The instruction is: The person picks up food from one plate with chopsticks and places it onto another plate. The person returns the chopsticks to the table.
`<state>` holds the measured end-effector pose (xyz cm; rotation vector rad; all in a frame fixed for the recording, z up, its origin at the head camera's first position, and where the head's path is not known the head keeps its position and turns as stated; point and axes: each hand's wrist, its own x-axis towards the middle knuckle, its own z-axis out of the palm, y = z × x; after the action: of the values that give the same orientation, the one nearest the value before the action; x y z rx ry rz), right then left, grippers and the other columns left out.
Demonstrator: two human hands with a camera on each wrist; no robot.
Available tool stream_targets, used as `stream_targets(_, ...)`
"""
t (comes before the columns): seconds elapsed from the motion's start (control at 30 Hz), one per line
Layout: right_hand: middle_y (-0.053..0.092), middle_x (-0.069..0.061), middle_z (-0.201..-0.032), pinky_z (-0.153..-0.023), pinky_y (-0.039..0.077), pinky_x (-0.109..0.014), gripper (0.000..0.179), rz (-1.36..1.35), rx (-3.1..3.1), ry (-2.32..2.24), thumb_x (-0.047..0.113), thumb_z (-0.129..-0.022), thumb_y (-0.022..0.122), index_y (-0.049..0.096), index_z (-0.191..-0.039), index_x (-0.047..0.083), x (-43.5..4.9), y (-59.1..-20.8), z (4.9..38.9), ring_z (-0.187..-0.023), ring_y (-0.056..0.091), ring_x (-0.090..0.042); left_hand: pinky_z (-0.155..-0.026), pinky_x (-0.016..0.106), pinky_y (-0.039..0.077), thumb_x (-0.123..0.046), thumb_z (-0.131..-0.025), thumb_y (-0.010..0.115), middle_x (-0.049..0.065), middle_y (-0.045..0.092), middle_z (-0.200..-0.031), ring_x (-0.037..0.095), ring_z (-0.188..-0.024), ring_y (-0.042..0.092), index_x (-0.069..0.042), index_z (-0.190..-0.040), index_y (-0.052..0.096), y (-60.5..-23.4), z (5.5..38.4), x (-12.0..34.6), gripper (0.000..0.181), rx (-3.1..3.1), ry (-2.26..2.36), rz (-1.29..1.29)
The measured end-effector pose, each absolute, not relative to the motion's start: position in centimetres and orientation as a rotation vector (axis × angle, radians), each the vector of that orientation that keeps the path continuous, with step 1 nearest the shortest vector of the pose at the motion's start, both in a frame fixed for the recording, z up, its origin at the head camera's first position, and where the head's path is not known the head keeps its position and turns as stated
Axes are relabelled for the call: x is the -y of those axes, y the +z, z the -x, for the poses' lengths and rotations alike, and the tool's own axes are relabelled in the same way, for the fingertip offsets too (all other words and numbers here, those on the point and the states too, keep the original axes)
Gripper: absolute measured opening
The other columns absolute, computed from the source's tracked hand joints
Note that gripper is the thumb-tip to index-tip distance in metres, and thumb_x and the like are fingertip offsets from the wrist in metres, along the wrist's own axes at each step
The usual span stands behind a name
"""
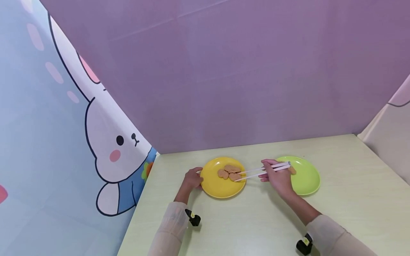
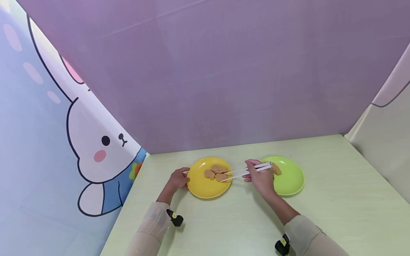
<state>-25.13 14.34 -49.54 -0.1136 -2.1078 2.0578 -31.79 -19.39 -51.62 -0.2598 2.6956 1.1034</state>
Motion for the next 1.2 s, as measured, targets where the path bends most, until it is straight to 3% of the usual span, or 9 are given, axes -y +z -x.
stream_targets(0.37, 0.069, 0.01, -0.079, -0.061, 0.064, -0.034, 0.031, 0.13, 2.035, 2.082, 0.016, -0.102, 0.06, 0.067, -0.123, -0.006, -14.1, -50.1, 25.3, -0.063, 0.075, -0.013, -0.055, 0.029, 0.062, 0.0, -0.091, 0.064, 0.018, 0.066, -0.115, 0.017, -0.067, 0.071, -0.012, -0.143, 0.058, -51.5, 32.0, 19.2, 0.055, -2.689, 1.096, 0.269)
stream_targets(1.2, 0.072, 0.009, -0.081, -0.064, 0.064, -0.035, 0.036, 0.173, 2.052, 2.091, 0.022, -0.103, 0.06, 0.065, -0.126, -0.004, -15.3, -49.7, 24.6, -0.067, 0.076, -0.014, -0.063, 0.028, 0.062, -0.003, -0.09, 0.065, 0.015, 0.067, -0.111, 0.015, -0.07, 0.069, -0.012, -0.141, 0.06, -51.6, 31.7, 19.6, 0.052, -2.748, 1.05, 0.227)
